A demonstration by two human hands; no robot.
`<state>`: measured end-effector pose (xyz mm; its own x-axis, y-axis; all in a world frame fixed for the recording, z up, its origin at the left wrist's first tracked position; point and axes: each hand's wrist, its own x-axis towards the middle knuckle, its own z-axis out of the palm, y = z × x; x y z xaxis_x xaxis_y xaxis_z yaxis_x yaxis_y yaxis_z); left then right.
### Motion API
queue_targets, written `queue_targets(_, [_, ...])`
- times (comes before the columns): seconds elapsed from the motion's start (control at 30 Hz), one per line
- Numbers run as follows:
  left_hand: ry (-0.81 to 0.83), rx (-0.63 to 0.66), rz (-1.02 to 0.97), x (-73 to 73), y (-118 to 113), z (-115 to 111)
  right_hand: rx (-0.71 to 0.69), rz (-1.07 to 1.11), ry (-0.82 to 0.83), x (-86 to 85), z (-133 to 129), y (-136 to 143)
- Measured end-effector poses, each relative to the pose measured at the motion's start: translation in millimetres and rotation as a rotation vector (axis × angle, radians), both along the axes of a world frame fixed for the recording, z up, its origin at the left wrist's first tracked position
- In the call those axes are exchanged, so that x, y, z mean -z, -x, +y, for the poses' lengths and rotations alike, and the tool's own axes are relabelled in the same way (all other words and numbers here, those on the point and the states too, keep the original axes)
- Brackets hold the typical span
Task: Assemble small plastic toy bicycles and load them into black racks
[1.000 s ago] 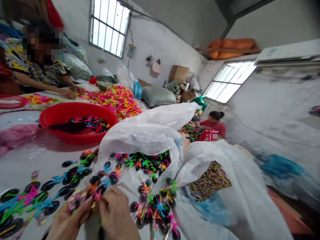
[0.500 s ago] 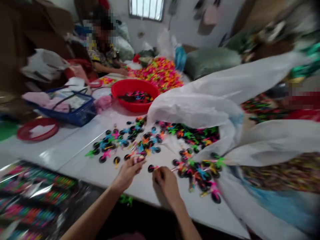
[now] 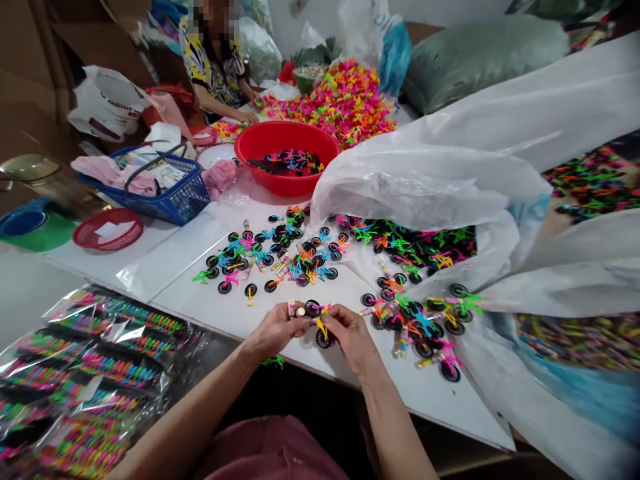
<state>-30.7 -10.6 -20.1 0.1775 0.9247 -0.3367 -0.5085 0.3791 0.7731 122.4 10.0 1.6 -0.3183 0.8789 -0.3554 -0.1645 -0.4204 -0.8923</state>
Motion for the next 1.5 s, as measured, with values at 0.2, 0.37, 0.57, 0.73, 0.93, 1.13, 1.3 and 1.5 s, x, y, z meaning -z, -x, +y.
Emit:
queue_targets(0.2, [-0.081,-0.031,-0.198,-4.0,-7.9,-4.2,0.066,0.193,0.045,-3.1,-3.2,0.3])
queue_targets(0.37, [-0.122,-0.052,-0.141,-1.9,-6.3,-8.6,0.071,0.057,-0.019,-2.6,-9.9,2.6])
queue_targets(0.57, [-0.096,-0.083,-0.087,-0.6,-9.4,-18.2,0.126,0.069,0.007,-5.3,-17.5,8.8])
queue_targets(0.73, [-0.136,-0.045,-0.064,-1.5,-5.1,-20.8,0.084,0.081,0.057,-8.8,-19.0,4.4])
queue_targets(0.93, [-0.209,-0.065,0.322,2.7,-7.4,-32.6,0.195,-0.434,-0.319,-4.6,-35.0,17.9])
queue_targets(1.13, [-0.181,-0.074,0.578,-20.2,8.4,-29.5,0.142,-0.714,-0.473,-22.6,-26.8,-17.0])
queue_targets(1.3, [-0.132,-0.331,0.704,-41.9,82.3,-37.2,0.329,-1.394,-0.993,-43.8,-16.2,-71.4])
queue_targets(1.5, [0.125,-0.373,0.744,7.7,85.2,-98.8,-0.441,-1.180,-1.399,17.7,-80.7,37.3])
